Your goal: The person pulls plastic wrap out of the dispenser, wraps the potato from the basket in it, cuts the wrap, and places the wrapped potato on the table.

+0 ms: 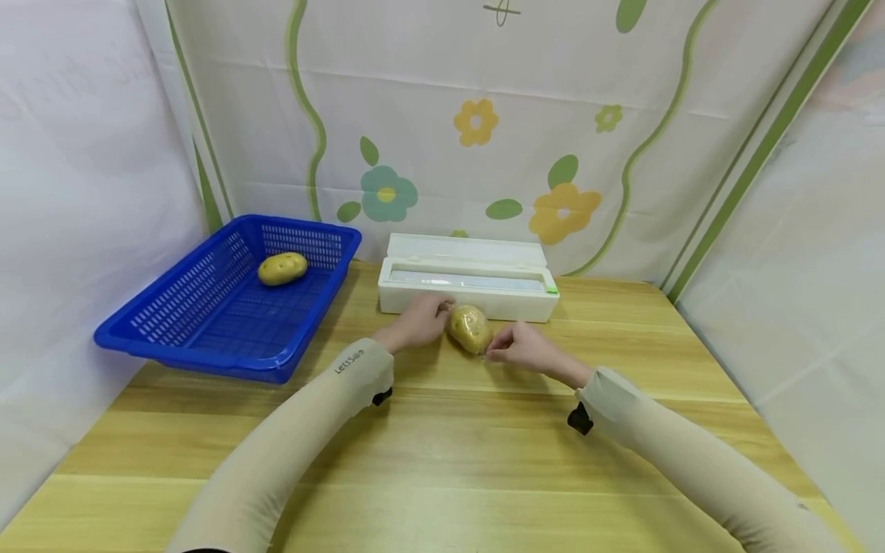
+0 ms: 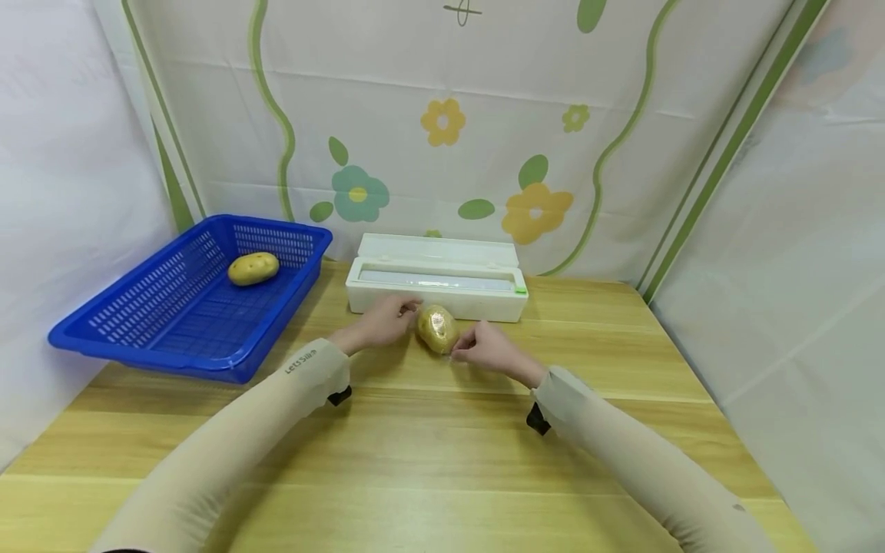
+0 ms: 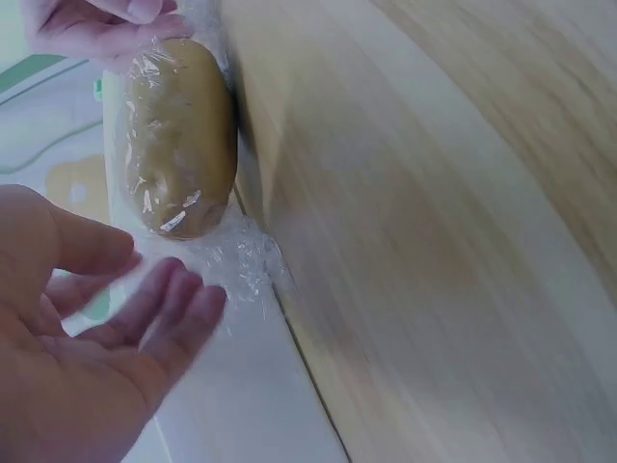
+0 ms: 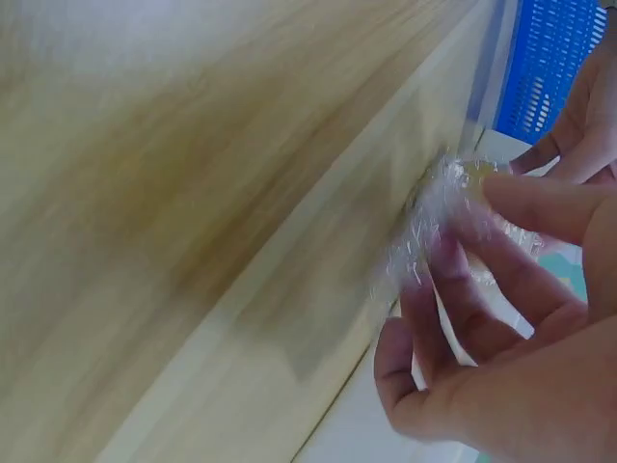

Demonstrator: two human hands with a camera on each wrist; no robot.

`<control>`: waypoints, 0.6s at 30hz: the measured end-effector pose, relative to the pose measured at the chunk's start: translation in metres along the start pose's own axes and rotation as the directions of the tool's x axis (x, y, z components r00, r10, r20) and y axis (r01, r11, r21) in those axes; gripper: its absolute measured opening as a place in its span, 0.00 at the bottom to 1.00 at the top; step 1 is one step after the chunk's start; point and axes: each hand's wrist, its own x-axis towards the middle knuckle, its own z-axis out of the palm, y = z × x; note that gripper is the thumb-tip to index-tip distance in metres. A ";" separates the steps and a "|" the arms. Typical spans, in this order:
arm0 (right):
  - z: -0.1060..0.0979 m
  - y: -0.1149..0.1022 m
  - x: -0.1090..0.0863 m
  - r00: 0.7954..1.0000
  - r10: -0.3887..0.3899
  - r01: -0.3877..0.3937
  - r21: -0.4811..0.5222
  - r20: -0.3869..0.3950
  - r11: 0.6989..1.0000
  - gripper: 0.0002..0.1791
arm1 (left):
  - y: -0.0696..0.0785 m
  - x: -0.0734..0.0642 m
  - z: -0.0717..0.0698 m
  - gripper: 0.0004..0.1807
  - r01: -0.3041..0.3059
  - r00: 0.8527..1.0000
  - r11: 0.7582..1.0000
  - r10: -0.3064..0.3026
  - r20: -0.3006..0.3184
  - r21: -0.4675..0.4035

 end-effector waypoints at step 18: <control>-0.004 0.009 -0.013 0.928 -0.282 0.278 0.049 0.245 0.959 0.26 | 0.008 -0.005 -0.001 0.19 -0.030 0.999 0.998 0.028 -0.039 -0.051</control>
